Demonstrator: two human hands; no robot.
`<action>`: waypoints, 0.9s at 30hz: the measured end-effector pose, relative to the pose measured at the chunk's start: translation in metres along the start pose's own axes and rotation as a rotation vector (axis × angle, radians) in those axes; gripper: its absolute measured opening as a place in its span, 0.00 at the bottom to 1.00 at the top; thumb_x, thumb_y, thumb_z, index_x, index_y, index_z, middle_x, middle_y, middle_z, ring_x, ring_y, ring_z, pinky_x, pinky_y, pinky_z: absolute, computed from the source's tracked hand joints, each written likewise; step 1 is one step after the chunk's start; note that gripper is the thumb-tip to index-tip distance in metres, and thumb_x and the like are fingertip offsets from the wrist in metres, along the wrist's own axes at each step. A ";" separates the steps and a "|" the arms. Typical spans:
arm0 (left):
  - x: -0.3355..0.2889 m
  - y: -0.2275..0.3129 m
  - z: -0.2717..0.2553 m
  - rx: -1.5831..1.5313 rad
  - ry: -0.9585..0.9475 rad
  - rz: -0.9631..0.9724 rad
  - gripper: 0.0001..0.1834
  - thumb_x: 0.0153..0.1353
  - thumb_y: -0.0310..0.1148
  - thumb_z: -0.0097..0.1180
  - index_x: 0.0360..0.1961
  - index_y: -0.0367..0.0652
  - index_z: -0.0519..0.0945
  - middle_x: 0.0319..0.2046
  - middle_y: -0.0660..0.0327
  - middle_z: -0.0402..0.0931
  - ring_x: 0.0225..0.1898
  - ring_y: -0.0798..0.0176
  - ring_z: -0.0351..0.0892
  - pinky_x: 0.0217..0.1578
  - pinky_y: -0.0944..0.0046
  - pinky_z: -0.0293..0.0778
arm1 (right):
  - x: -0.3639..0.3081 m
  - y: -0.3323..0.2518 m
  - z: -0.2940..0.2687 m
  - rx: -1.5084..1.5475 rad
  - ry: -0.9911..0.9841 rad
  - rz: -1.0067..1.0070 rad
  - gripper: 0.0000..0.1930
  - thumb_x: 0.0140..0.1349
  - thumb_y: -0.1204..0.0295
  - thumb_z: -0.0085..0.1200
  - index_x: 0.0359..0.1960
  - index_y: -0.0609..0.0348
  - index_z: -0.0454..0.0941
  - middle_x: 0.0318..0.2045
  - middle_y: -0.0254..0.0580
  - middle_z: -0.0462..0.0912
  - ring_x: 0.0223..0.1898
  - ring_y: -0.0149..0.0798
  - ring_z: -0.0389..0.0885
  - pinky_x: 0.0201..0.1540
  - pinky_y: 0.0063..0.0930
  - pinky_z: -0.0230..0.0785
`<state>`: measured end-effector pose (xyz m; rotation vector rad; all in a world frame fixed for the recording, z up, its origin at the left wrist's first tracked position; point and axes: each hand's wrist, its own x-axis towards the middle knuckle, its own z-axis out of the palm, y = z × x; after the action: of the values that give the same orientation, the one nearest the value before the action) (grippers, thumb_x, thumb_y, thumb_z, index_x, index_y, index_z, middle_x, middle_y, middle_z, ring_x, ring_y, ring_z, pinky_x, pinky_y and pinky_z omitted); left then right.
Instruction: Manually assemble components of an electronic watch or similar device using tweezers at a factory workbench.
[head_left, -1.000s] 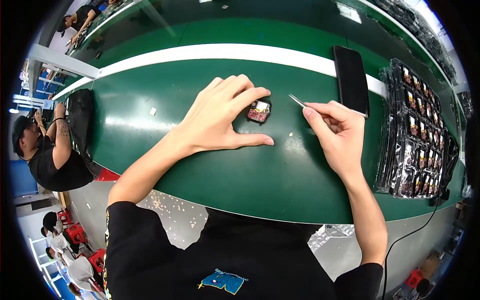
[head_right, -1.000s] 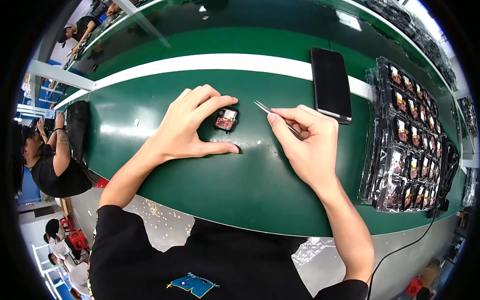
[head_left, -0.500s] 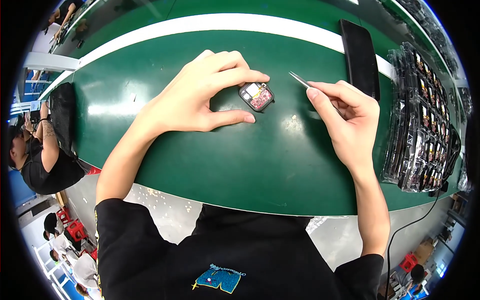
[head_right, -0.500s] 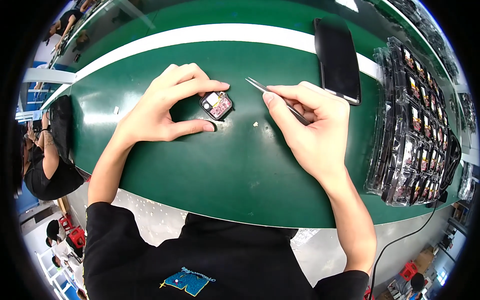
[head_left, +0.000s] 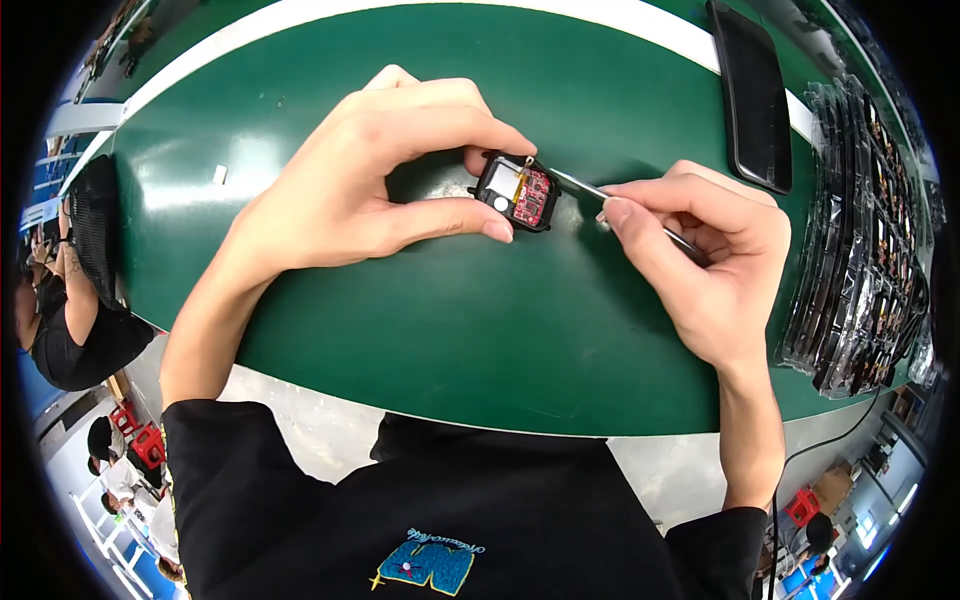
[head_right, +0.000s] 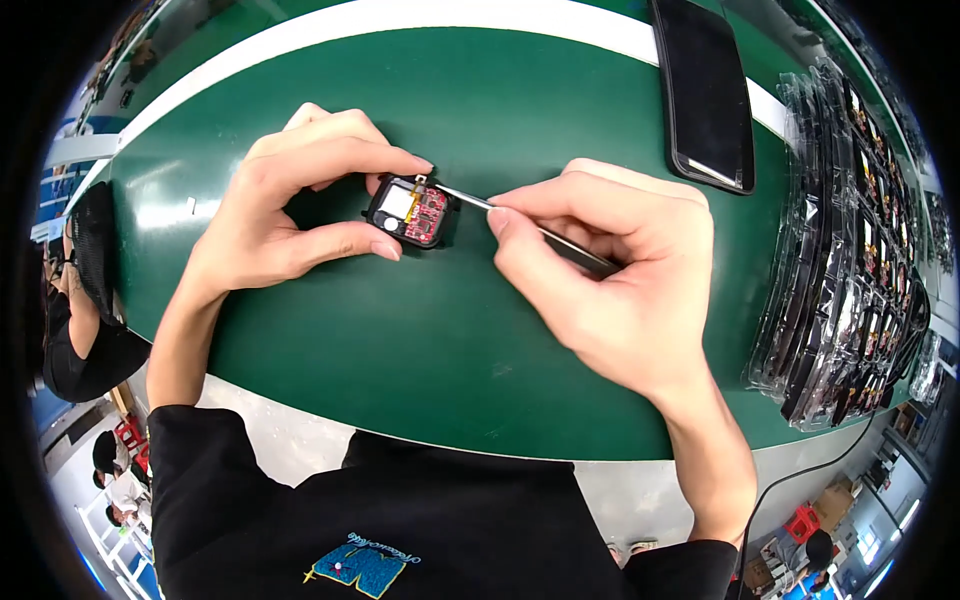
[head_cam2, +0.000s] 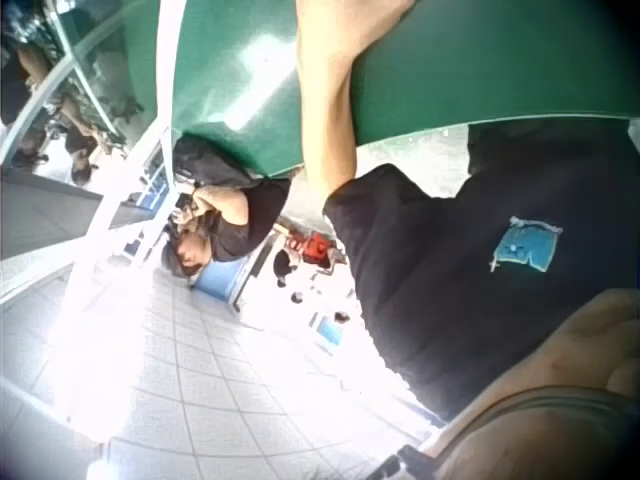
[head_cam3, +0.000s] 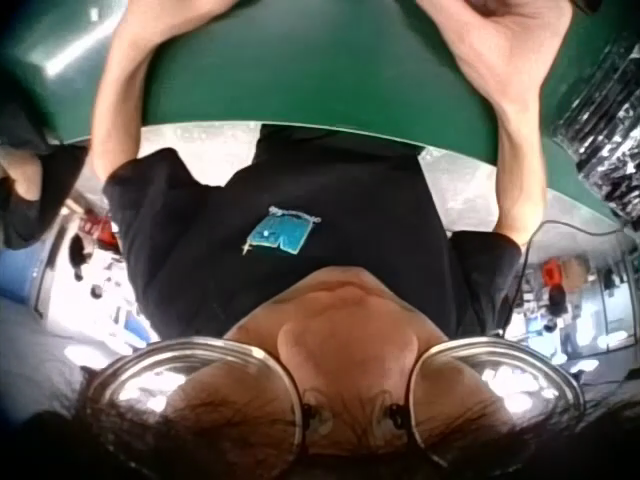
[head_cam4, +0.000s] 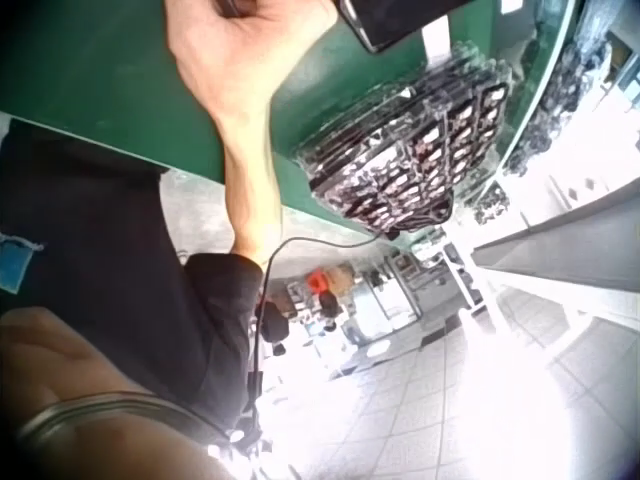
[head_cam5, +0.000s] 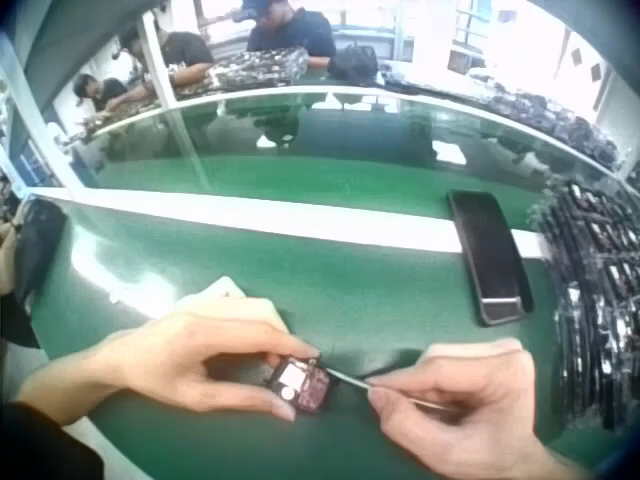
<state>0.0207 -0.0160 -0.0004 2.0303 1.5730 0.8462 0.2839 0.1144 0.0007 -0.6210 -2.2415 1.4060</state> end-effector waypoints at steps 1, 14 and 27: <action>0.001 -0.002 -0.001 0.012 -0.008 0.017 0.30 0.51 0.39 0.83 0.56 0.42 0.91 0.40 0.62 0.86 0.43 0.61 0.82 0.48 0.59 0.65 | -0.001 -0.003 0.003 -0.034 0.012 0.021 0.04 0.68 0.87 0.66 0.41 0.74 0.91 0.27 0.33 0.83 0.26 0.19 0.75 0.28 0.15 0.61; 0.002 -0.010 -0.001 -0.065 -0.037 0.025 0.33 0.48 0.42 0.84 0.56 0.40 0.91 0.40 0.61 0.87 0.39 0.62 0.81 0.46 0.61 0.65 | 0.004 -0.001 0.011 -0.166 0.010 -0.051 0.04 0.67 0.86 0.69 0.42 0.71 0.92 0.25 0.30 0.82 0.24 0.17 0.73 0.27 0.14 0.58; 0.003 -0.006 0.000 0.002 0.003 0.002 0.35 0.47 0.44 0.84 0.57 0.40 0.90 0.34 0.64 0.82 0.30 0.68 0.66 0.38 0.64 0.60 | 0.004 0.006 0.008 -0.205 0.090 -0.233 0.09 0.62 0.87 0.71 0.44 0.72 0.92 0.24 0.32 0.82 0.22 0.19 0.72 0.26 0.16 0.57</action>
<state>0.0175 -0.0113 -0.0037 2.0336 1.5741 0.8498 0.2766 0.1130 -0.0073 -0.4588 -2.3168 1.0254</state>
